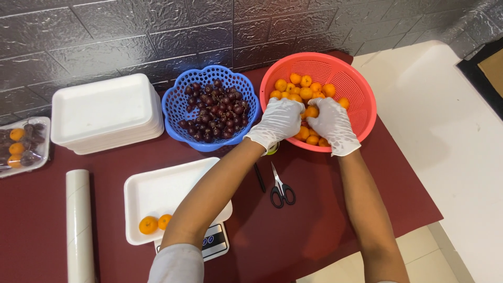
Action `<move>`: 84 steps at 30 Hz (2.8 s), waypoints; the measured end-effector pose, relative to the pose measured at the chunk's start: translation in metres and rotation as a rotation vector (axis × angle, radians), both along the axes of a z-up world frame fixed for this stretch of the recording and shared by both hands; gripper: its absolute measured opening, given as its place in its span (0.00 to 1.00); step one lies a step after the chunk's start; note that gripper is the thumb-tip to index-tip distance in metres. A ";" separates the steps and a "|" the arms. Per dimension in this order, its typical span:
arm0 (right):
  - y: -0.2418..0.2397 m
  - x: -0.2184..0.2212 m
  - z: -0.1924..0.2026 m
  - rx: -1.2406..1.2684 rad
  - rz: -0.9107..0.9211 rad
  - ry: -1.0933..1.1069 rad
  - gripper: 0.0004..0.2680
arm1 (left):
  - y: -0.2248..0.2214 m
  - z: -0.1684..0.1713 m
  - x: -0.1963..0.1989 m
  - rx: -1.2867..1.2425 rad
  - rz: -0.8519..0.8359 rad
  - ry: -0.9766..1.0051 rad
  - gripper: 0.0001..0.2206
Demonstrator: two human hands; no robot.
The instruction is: Arranging small oranges in a grid on a tray while monitoring the weight on a digital scale.
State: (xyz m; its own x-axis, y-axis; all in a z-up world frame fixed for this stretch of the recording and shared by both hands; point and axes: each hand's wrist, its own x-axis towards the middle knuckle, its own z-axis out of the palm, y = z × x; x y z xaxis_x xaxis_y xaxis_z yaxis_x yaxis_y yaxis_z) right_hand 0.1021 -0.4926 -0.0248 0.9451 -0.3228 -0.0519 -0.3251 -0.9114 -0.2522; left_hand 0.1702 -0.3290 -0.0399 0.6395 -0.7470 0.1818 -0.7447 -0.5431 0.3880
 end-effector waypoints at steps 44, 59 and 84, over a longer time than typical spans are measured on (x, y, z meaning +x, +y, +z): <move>0.232 -0.086 0.032 0.817 0.636 -0.224 0.16 | 0.293 0.031 -0.144 -0.208 0.234 -0.063 0.18; 0.238 -0.113 0.000 0.653 0.573 0.017 0.16 | 0.302 -0.007 -0.172 -0.144 0.166 -0.046 0.21; 0.242 -0.117 0.003 0.613 0.709 0.004 0.18 | 0.304 -0.031 -0.171 -0.062 0.166 -0.098 0.23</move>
